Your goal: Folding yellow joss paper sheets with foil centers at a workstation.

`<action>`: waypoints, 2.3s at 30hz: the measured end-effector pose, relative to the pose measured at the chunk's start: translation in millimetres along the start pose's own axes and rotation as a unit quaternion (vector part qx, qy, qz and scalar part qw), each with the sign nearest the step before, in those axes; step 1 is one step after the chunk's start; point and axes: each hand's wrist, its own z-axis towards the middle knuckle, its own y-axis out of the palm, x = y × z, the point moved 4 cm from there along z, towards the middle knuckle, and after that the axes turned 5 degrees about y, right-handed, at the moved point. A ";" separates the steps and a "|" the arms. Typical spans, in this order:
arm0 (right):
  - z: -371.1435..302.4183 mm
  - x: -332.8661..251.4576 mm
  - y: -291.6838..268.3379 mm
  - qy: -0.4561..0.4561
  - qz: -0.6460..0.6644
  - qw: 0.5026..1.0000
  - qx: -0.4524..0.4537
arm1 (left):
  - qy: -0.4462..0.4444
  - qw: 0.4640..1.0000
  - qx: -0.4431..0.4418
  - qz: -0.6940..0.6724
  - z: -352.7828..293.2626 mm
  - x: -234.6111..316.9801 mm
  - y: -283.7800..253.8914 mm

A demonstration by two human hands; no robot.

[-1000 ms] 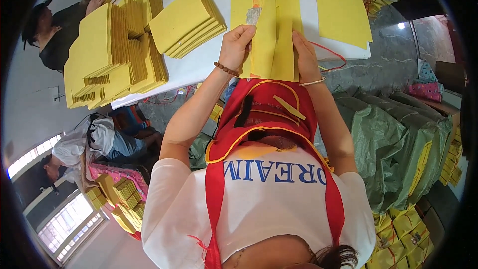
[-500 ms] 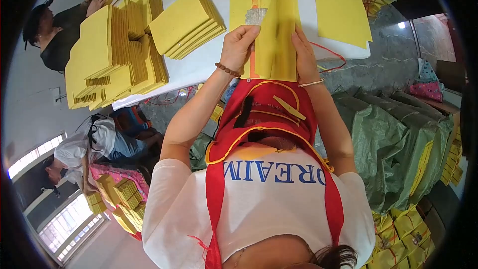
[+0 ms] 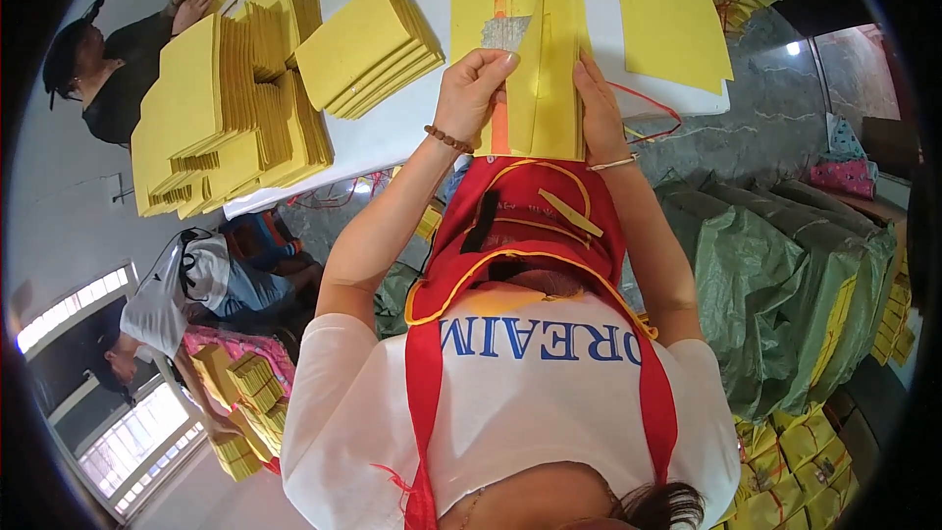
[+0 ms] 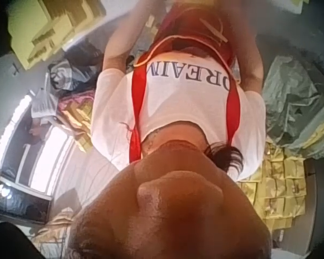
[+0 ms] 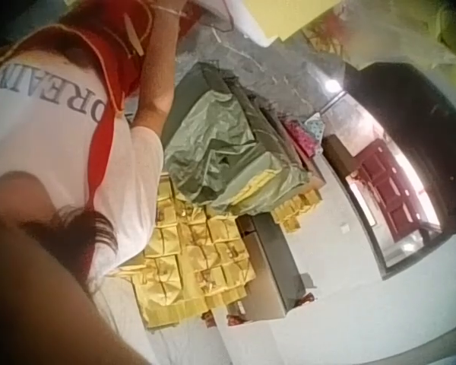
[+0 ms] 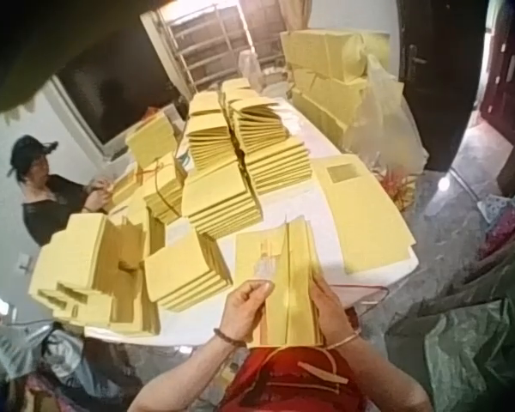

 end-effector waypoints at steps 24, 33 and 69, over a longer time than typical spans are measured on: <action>1.9 -2.7 -2.5 0.013 0.018 1.000 -0.005 | 0.102 0.965 -0.021 0.240 3.7 11.2 13.5; 4.9 1.2 -5.2 0.018 0.020 1.000 0.011 | 0.121 0.948 -0.005 0.294 10.4 13.4 9.3; -16.1 0.2 12.8 0.037 0.041 0.997 -0.048 | 0.197 0.842 -0.053 0.499 4.7 20.4 42.1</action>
